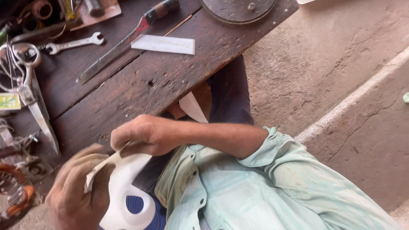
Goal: The person folds a white plastic sheet on a wooden workbench, repeatedly aligning edges and creasing folds by hand. They use a metal file to press and sharpen the creases. The sheet is folded multiple times into a smaller rectangular stack.
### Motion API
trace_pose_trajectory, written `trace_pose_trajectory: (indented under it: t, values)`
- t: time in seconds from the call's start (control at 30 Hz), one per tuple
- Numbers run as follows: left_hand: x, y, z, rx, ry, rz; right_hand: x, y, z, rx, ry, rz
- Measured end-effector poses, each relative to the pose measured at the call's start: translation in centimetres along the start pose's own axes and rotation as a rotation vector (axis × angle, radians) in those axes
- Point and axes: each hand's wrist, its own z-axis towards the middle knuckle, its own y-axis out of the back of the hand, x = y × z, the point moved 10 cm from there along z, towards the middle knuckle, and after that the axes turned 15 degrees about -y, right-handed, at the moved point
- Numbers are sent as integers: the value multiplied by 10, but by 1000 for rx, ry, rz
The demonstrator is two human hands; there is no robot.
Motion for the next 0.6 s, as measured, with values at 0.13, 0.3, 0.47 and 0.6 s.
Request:
trace_pose_trajectory:
  t: [0.13, 0.3, 0.47, 0.6]
  values:
    - [16, -4, -9, -121, 172, -61, -14, 1, 3, 53, -79, 58]
    - [42, -19, -7, -162, 221, -163, -43, -4, 1, 106, -272, -72]
    - [13, -8, -3, -258, 119, 347, -54, 36, 16, -117, -337, -81]
    - [7, -56, 3, -196, 137, 36, -52, 62, 35, -132, -259, -218]
